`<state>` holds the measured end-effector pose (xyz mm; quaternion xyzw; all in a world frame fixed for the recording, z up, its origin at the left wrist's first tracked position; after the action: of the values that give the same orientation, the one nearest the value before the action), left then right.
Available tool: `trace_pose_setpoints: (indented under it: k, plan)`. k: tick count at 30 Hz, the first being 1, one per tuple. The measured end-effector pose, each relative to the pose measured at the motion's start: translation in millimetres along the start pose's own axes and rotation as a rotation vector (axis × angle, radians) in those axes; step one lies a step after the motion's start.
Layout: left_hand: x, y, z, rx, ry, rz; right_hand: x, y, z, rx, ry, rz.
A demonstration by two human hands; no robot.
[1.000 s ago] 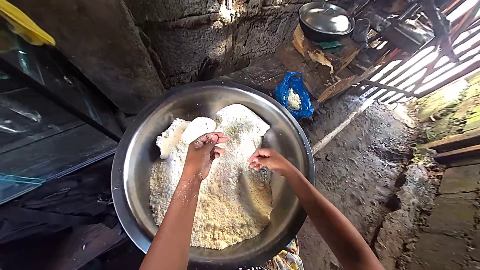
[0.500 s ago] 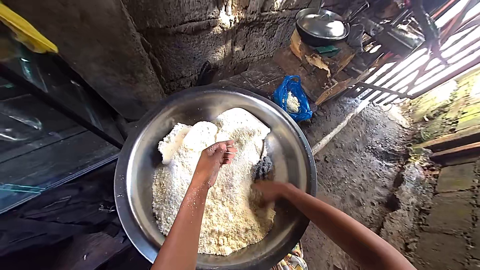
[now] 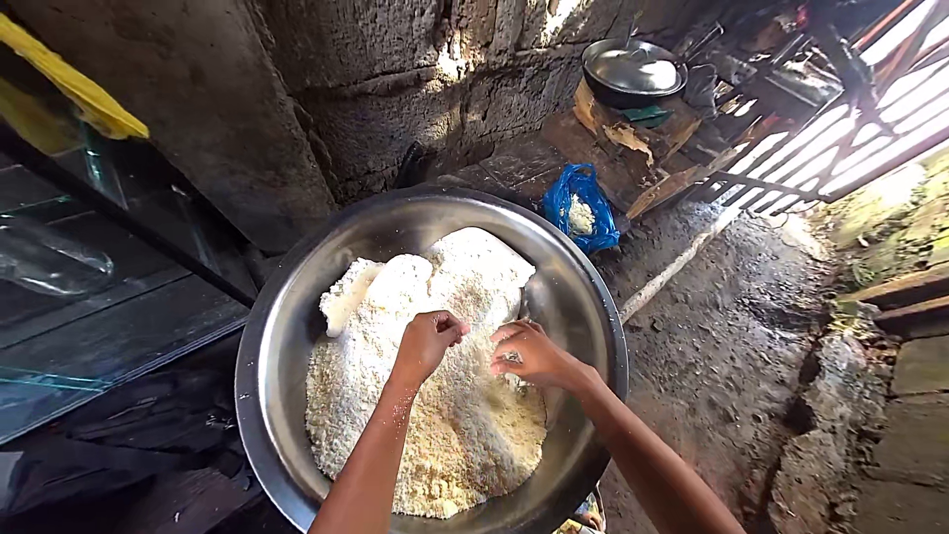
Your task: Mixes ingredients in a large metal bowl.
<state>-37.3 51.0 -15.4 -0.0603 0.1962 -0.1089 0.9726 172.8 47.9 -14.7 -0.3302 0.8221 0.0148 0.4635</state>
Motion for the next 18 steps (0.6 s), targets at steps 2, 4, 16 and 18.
trace_pose_setpoints:
  k: [2, 4, 16, 18]
  plan:
    - [10, 0, -4, -0.002, 0.036, -0.130, -3, -1, -2, 0.019, 0.182, 0.179]
    - [23, -1, -1, 0.016, -0.003, -0.218, -1, -3, -4, -0.014, 0.344, 0.268]
    - [40, 2, 14, 0.008, 0.031, -0.162, -11, -5, 6, 0.137, 0.257, 0.025]
    - [14, 4, 14, 0.008, 0.132, -0.036, -10, 1, 21, 0.230, -0.027, 0.033]
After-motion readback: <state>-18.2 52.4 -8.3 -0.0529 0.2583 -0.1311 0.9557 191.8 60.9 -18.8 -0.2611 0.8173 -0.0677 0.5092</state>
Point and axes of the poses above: each hand's wrist, its own y-axis towards the middle knuckle, its own x-axis out of the palm, z = x × y, the point moved 4 cm from there along y, towards the middle knuckle, and after that the axes turned 6 degrees about x, right-handed, at the moved point
